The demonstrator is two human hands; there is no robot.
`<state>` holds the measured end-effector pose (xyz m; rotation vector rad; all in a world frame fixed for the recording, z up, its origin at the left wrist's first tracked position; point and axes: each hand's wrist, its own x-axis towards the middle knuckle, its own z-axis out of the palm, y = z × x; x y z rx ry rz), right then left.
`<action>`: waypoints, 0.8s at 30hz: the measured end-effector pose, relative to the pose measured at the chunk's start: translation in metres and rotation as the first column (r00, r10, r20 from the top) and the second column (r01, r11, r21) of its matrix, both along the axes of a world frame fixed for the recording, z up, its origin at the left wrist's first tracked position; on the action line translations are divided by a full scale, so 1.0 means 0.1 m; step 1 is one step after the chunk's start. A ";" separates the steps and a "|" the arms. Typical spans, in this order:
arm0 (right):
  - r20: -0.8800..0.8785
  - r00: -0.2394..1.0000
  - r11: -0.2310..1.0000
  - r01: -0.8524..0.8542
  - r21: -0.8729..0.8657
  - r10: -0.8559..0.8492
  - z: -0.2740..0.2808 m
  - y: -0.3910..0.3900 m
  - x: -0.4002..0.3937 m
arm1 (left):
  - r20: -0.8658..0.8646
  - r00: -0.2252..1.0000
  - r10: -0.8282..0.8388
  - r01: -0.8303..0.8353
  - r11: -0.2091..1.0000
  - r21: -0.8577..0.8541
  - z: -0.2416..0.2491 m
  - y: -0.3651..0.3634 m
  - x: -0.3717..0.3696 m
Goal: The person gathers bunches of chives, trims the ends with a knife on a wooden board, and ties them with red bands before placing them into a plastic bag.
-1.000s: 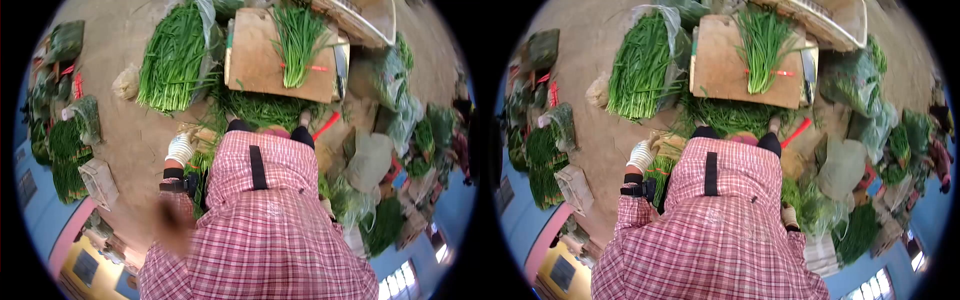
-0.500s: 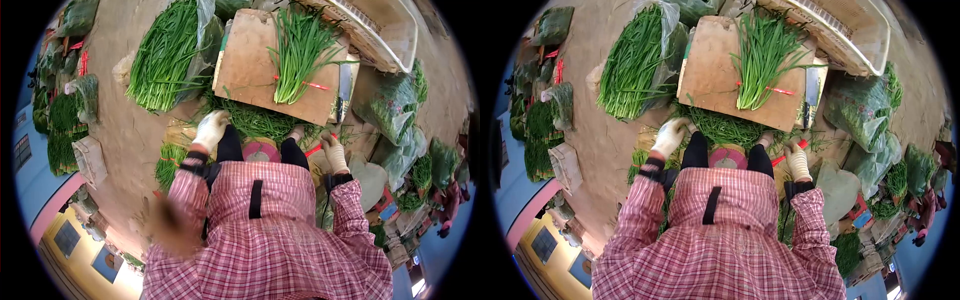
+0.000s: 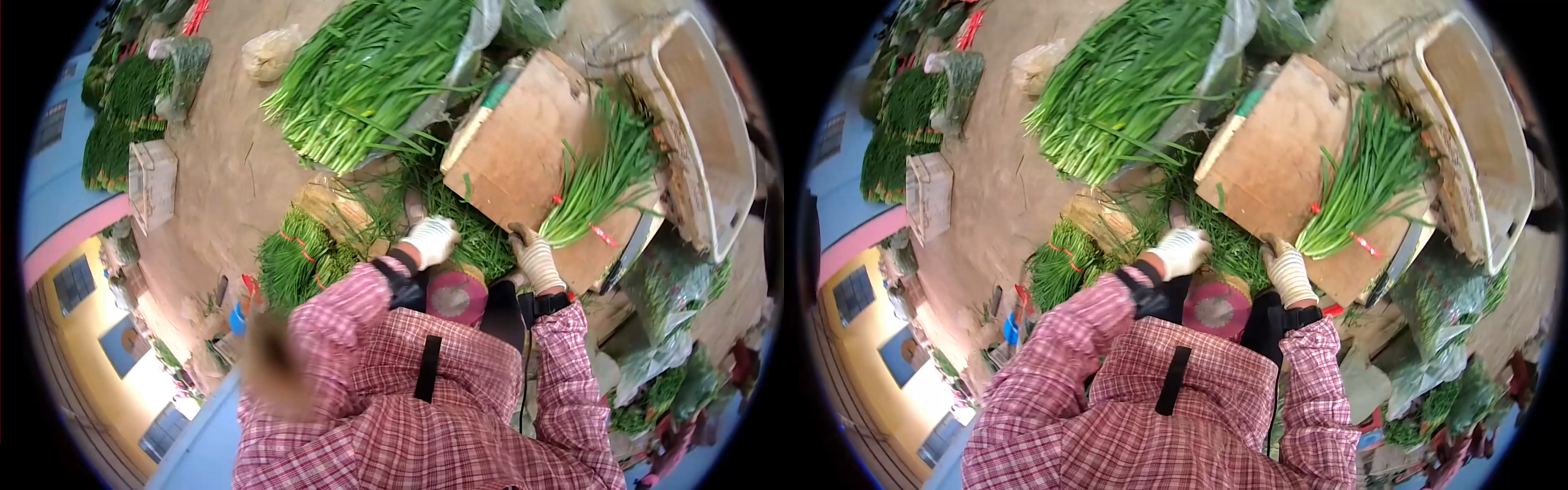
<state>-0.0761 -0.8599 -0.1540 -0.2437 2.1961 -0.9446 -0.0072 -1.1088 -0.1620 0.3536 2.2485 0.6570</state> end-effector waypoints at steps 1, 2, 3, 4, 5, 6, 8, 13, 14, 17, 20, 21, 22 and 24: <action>-0.034 0.999 1.000 -0.002 -0.014 0.001 0.06 -0.10 -0.13 | 0.028 0.980 0.197 -0.198 0.980 0.032 0.28 -0.25 -0.13; -0.134 0.989 0.998 -0.056 0.009 0.057 0.08 -0.19 -0.27 | -0.123 0.864 0.488 -0.438 0.849 0.295 0.51 -0.54 -0.20; -0.232 0.966 0.994 -0.105 0.036 0.110 0.12 -0.28 -0.40 | -0.078 0.793 0.604 -0.531 0.749 0.397 0.90 -0.81 -0.41; -0.243 0.962 0.992 -0.119 0.046 0.126 0.23 -0.38 -0.49 | -0.302 0.714 0.632 -0.446 0.742 0.500 1.34 -1.11 -0.59; -0.186 0.983 0.993 -0.011 -0.118 -0.011 0.42 -0.52 -0.61 | -0.101 0.524 0.845 -0.628 0.464 0.625 1.80 -1.25 -0.65; -0.108 0.983 0.955 0.113 -0.273 -0.147 0.70 -0.67 -0.71 | -0.293 0.460 0.838 -0.545 0.527 0.652 2.33 -1.49 -0.73; -0.228 0.954 0.919 0.093 -0.383 -0.192 1.73 -0.94 -1.00 | -0.428 0.341 0.837 -0.384 0.540 0.749 3.12 -1.88 -0.64; -0.777 0.623 0.296 -0.729 -0.617 -0.086 4.21 -1.01 -1.70 | -0.270 0.305 0.913 0.151 0.234 0.961 4.93 -1.88 -0.21; -0.816 0.568 0.238 -0.783 -0.575 -0.105 4.56 -0.98 -1.64 | -0.385 0.296 0.874 0.198 0.339 0.920 5.09 -1.79 -0.12; -0.868 0.474 0.173 -0.852 -0.494 -0.147 5.11 -0.82 -1.40 | -0.518 0.230 0.824 0.271 0.457 0.847 5.45 -1.44 0.18; -0.887 0.433 0.143 -0.879 -0.455 -0.160 5.36 -0.56 -1.18 | -0.567 0.186 0.803 0.295 0.505 0.811 5.65 -1.06 0.39; -0.891 0.423 0.139 -0.884 -0.446 -0.165 5.41 -0.47 -1.13 | -0.579 0.177 0.796 0.299 0.517 0.802 5.71 -0.95 0.44; -0.894 0.413 0.129 -0.890 -0.437 -0.175 5.45 -0.38 -1.09 | -0.597 0.164 0.786 0.301 0.536 0.789 5.76 -0.83 0.48; -0.899 0.393 0.118 -0.900 -0.419 -0.195 5.50 -0.21 -1.01 | -0.628 0.134 0.767 0.299 0.572 0.763 5.82 -0.64 0.55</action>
